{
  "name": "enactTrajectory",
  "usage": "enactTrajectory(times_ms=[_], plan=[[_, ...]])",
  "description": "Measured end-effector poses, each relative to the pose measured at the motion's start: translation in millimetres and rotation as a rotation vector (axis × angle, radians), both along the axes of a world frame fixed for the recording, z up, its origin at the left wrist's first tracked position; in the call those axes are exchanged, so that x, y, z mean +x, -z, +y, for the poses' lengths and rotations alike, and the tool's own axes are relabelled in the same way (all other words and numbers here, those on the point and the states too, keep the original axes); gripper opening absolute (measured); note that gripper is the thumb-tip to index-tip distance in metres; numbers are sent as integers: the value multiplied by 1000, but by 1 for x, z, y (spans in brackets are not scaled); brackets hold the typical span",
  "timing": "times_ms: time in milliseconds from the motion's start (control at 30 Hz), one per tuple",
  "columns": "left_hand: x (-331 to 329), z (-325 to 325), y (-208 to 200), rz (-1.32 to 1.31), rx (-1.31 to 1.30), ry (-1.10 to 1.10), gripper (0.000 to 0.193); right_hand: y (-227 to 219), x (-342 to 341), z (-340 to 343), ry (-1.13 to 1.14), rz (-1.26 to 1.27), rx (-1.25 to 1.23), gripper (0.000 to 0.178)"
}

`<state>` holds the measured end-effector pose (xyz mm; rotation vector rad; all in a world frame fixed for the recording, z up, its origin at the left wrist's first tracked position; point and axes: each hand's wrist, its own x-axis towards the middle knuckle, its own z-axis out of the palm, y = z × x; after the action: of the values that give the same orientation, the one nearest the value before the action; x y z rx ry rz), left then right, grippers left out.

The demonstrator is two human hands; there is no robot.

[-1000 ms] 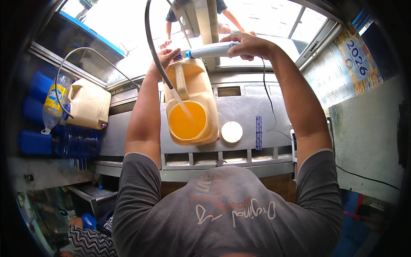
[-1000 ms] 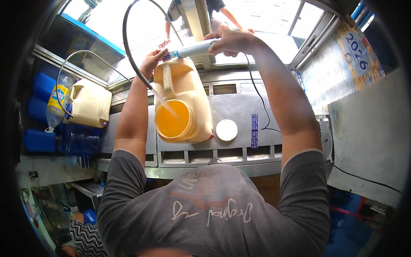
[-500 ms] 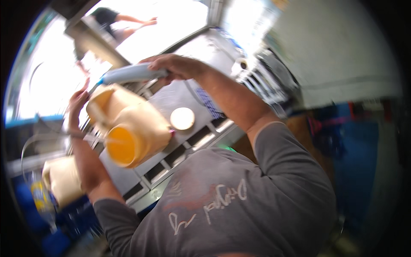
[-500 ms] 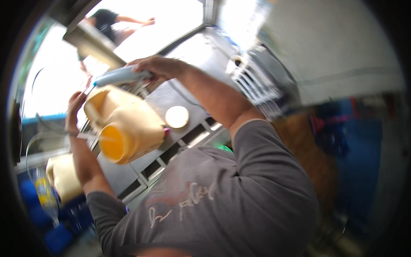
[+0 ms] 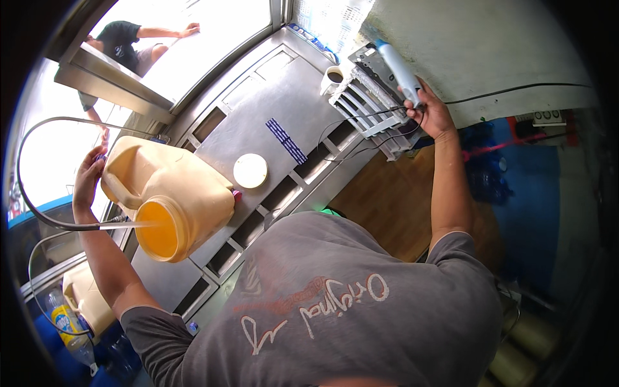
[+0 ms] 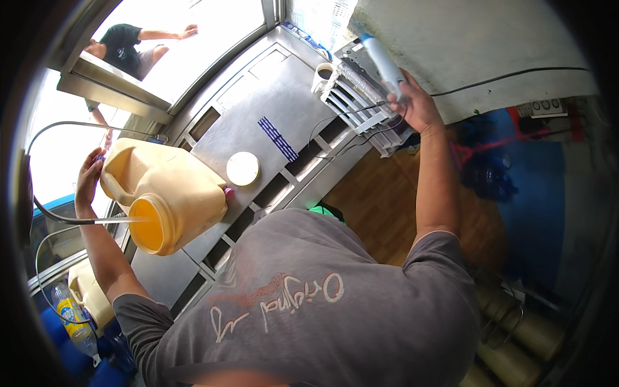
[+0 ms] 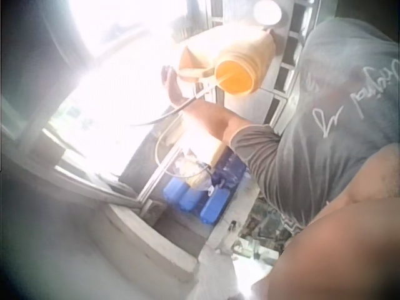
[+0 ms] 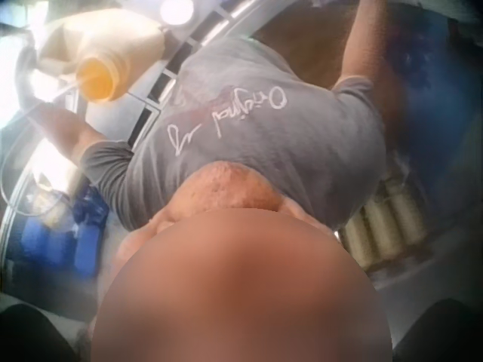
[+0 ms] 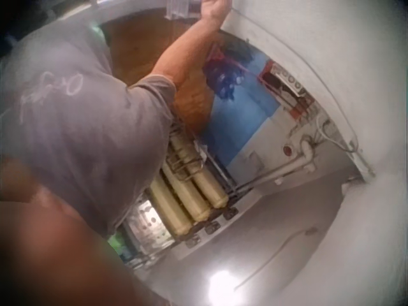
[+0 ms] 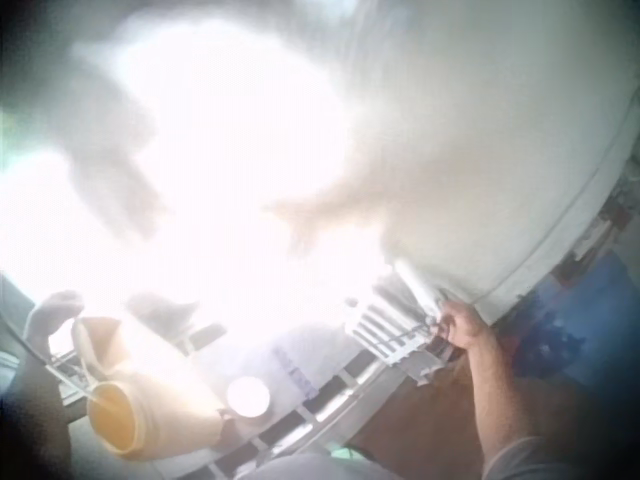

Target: The person fills a large yellow plastic container with water from a hose, seals it with a lid and purple tape, and uses a handheld sealing tool to secure the lid. The person then repeats the process with a blue plastic container, filling it with water and placing it on the counter.

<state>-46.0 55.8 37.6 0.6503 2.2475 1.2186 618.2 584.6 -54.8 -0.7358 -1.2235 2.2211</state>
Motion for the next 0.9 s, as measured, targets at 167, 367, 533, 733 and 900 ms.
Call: enactTrajectory(times_ms=[167, 367, 533, 733, 900], plan=[[-19, 6, -8, 233, -369, 31, 40, 50, 9, 45, 98, -48, -51, 57], [1, -11, -7, -72, -6, 19, 52, 86, 0, 78, 283, -605, 423, 60], [-1, 4, -13, 217, -332, -84, 43, 108, 4, 102, 301, -1049, 1129, 57], [4, -15, 1, 68, 4, 47, 47, 90, -10, 66, 523, -1240, 1629, 59], [9, 1, 8, 104, 24, -1, 49, 74, -134, -37, 171, -562, 1188, 41]])
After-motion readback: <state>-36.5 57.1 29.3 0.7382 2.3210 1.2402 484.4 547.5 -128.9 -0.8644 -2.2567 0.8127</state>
